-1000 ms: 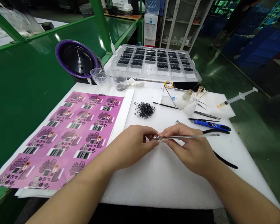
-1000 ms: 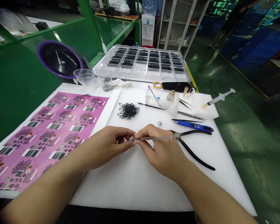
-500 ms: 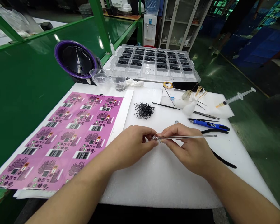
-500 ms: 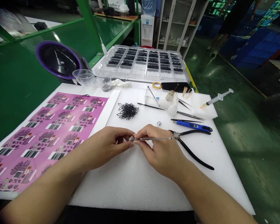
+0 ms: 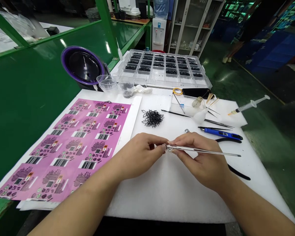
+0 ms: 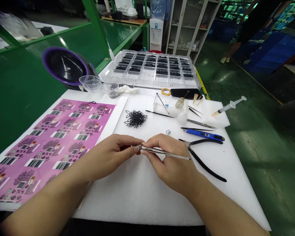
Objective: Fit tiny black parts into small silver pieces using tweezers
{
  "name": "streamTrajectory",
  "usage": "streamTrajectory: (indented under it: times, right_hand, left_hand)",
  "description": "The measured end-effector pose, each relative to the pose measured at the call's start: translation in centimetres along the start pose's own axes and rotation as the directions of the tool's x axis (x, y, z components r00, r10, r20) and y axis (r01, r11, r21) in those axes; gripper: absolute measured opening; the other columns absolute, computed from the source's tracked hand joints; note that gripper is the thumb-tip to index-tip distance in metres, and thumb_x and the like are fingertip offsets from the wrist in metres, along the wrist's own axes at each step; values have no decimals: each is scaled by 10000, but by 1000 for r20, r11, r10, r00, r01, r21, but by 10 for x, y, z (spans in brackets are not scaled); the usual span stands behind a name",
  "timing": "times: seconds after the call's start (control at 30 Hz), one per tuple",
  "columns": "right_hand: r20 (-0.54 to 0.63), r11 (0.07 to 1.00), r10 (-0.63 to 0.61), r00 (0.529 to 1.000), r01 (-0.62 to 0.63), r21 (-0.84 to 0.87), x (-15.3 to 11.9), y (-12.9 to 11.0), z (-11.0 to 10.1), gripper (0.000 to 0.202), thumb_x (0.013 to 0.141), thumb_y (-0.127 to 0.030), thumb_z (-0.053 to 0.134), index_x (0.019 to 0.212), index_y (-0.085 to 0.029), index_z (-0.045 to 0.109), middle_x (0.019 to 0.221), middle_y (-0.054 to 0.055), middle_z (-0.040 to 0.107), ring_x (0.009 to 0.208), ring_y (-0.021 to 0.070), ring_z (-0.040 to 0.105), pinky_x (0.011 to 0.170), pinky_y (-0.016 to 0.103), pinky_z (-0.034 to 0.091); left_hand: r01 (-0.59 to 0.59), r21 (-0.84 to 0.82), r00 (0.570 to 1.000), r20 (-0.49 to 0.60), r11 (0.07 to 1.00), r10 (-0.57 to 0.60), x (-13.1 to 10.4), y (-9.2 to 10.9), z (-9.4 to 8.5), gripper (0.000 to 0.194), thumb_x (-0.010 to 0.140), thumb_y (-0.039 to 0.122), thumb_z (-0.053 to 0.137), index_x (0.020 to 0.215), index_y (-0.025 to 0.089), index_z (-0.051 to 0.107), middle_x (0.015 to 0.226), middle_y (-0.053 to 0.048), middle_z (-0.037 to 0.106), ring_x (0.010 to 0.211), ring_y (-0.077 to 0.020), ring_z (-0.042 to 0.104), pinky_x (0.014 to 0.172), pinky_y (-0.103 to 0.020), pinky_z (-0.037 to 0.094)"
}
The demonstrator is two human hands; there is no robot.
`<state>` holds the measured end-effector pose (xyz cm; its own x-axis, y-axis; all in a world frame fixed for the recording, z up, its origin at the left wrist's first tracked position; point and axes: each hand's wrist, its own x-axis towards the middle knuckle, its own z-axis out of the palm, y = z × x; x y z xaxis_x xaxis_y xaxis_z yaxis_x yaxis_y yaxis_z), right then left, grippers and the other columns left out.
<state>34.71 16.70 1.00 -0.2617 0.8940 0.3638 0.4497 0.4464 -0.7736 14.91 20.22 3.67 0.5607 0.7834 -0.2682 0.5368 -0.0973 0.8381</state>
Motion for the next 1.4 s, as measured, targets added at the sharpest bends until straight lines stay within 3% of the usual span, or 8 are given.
streamTrajectory:
  times: [0.13,0.27,0.33,0.47,0.67,0.87,1.4]
  right_hand:
    - [5,1000,2,1000,-2,31,0,-2,1,128,847,-158,657,939,-245,638,916,-6,703,833,155,657,727,306,526]
    - [-44,988,125,991,-121,92,2,1,-9,103,829,-218,688,908,-249,631,899,-12,704,841,162,667,726,298,543]
    - [-61,975,218,974,-215,50,5,6,-17,88,812,-248,704,873,-247,640,860,-18,703,811,159,674,709,286,550]
    - [31,939,336,941,-332,-88,10,19,-26,55,787,-237,703,808,-237,652,788,-33,697,729,141,678,655,254,556]
    - [151,957,285,947,-271,-106,10,20,-13,38,808,-209,658,828,-239,646,808,-45,690,774,134,666,728,268,557]
    - [162,955,276,947,-251,-160,8,18,-9,59,825,-204,636,846,-258,644,827,-61,688,793,136,654,728,288,536]
    - [172,957,257,951,-225,-183,10,17,-9,76,821,-163,628,830,-236,646,805,-45,690,778,144,655,689,281,513]
  left_hand:
    - [15,-53,1000,23,998,-13,1,-2,1,350,908,329,441,1109,251,717,874,-5,703,852,-193,605,753,-269,434]
    - [80,-73,997,3,994,-80,2,-6,1,316,897,336,470,1100,308,711,928,29,709,891,-182,620,784,-272,440]
    - [131,-46,991,-20,990,-132,1,-7,0,302,895,349,474,1086,337,708,908,37,707,887,-180,627,767,-275,440]
    - [188,-3,982,-22,982,-188,1,-2,-3,286,891,364,476,1050,347,714,871,41,702,834,-173,627,713,-275,428]
    - [117,-6,992,-46,993,-118,0,-4,-3,293,906,427,474,1071,343,701,842,54,685,766,-146,596,650,-254,407]
    - [146,31,988,-52,989,-145,-2,-6,-3,299,874,442,524,1101,337,688,764,49,659,667,-132,555,563,-238,388]
    - [140,54,989,-57,989,-137,-3,-1,-4,334,877,453,503,1126,319,682,738,33,641,652,-133,540,556,-233,383]
